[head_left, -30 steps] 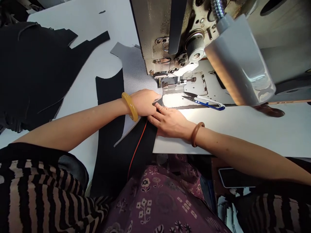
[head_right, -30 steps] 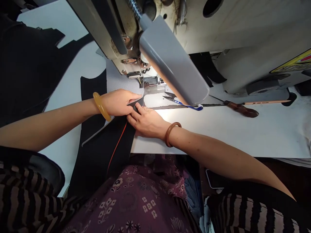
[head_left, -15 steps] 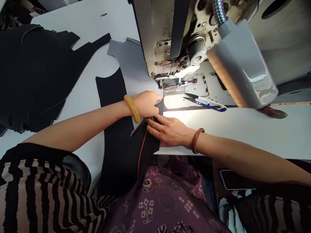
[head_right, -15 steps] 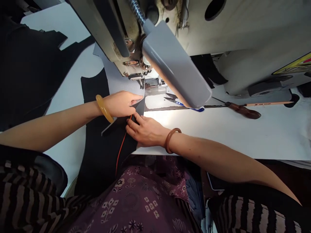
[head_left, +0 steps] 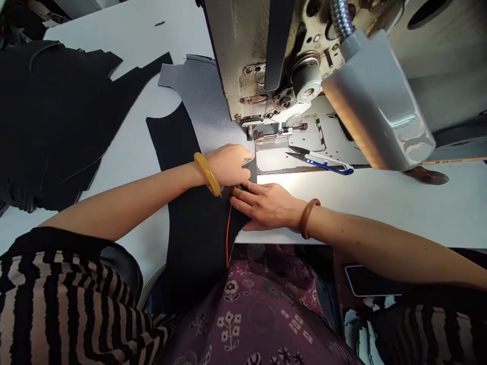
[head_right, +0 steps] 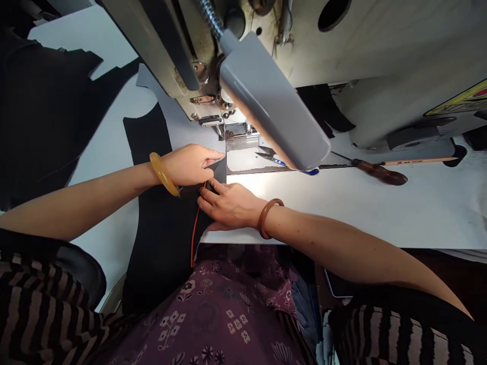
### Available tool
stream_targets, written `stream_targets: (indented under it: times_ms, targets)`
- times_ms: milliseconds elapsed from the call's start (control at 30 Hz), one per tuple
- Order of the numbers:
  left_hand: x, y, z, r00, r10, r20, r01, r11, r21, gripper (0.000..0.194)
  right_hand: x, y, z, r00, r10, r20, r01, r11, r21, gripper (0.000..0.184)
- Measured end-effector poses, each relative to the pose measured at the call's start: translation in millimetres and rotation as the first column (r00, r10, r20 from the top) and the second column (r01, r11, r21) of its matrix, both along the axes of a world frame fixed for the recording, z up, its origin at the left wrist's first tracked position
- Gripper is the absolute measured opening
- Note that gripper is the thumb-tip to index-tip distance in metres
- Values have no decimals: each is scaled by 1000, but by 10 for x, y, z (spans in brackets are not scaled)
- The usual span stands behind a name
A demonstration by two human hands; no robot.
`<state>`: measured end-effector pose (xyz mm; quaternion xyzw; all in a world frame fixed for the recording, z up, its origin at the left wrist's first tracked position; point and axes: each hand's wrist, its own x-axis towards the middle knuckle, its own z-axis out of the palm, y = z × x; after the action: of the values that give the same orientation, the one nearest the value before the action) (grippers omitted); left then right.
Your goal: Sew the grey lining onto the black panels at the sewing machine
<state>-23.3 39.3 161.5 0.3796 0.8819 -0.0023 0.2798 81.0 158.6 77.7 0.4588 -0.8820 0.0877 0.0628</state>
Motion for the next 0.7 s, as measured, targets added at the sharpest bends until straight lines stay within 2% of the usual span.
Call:
stream_targets:
  times_ms: [67, 267, 367, 467, 633, 700]
  targets:
    - [5, 1, 1, 999, 18, 27, -19, 999, 31, 5, -7, 4, -17, 1000, -20, -11, 20, 1000, -21, 63]
    - [-1, -3, -78, 991, 100, 86, -112, 983, 147, 26, 57, -18, -105, 981, 39, -192, -67, 988, -141, 47]
    - [-7, -12, -107, 990, 108, 89, -125, 971, 204, 27, 29, -18, -132, 981, 7, -193, -38, 987, -157, 46]
    - [-4, -25, -98, 990, 118, 80, -132, 972, 195, 26, -18, -11, -126, 982, -27, -188, -2, 988, -155, 45]
    - [-8, -76, -127, 998, 63, 29, -68, 976, 207, 25, -5, -23, -113, 954, 30, -297, -92, 976, -195, 34]
    - [-12, -99, -173, 998, 10, -61, 6, 966, 257, 19, -3, -30, -124, 947, 21, -321, -96, 971, -219, 31]
